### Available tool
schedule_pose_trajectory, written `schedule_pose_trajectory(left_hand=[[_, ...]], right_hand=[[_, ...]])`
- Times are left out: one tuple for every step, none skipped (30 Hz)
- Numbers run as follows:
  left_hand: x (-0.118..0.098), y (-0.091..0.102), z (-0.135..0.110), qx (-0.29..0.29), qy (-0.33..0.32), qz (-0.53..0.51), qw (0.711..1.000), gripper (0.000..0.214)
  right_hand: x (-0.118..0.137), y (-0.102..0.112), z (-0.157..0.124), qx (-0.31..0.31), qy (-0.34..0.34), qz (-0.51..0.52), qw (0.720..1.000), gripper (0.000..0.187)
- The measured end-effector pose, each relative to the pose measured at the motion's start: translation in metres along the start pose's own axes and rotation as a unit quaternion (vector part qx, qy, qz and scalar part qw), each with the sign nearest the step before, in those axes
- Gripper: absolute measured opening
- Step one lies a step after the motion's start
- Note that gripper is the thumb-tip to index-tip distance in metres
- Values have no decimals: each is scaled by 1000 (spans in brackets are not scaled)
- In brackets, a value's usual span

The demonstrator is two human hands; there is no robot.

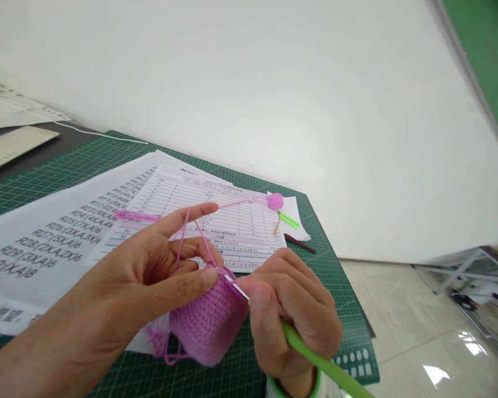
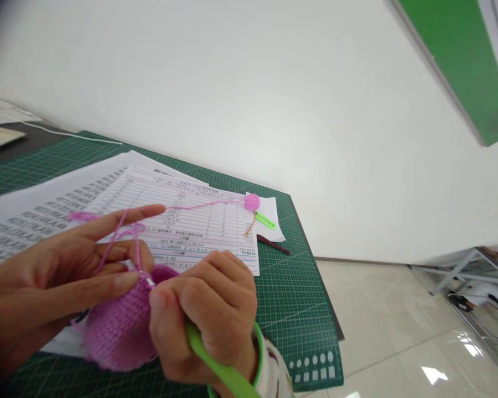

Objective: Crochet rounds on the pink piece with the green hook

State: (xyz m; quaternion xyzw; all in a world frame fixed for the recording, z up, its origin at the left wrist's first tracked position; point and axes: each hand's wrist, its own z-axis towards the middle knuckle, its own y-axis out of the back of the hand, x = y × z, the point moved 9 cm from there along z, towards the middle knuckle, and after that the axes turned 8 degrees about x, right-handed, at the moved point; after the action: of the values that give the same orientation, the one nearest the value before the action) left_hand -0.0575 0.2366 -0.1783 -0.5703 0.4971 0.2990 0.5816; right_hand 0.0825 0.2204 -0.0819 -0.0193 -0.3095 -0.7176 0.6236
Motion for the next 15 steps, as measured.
schedule_pose_trajectory(left_hand=[[3,-1,0,-1,16,5,1000,79],[2,-3,0,6,15,11,1000,81],[3,-3,0,2,16,13,1000,81],[3,-3,0,3,14,16,1000,82],[2,-3,1,3,6,16,1000,82],[1,-3,1,1,-2,13,1000,80],[-1,-3,2,4,-13,8,1000,77],[-2,-3,2,4,-24,1,1000,73],[-4,-3,3,3,-33,-6,999,68],[-5,-3,4,3,-39,-11,999,65],[-5,-3,4,4,-43,-14,999,62],[-5,-2,4,4,-45,-17,999,60],[-5,-2,4,6,-46,-18,999,59],[-5,-2,4,9,-45,-19,999,60],[-4,-3,3,12,-44,-20,999,61]], right_hand=[[0,1,1,0,-5,0,1000,34],[-1,3,1,-1,-9,4,1000,35],[-1,5,2,-2,-12,9,1000,35],[-1,6,2,-2,-16,17,1000,35],[-2,7,3,-3,-20,27,999,34],[-3,8,3,-3,-24,37,999,34],[-4,9,3,-5,-29,49,998,33],[-6,9,3,-5,-34,62,997,33],[-8,9,3,-5,-40,75,996,33],[-10,8,2,-4,-45,88,995,33],[-12,8,2,-2,-51,99,994,33],[-14,7,1,-1,-57,108,992,34],[-16,7,0,0,-65,117,991,34],[-19,6,-2,0,-75,127,989,35],[-21,6,-3,0,-89,140,986,36]])
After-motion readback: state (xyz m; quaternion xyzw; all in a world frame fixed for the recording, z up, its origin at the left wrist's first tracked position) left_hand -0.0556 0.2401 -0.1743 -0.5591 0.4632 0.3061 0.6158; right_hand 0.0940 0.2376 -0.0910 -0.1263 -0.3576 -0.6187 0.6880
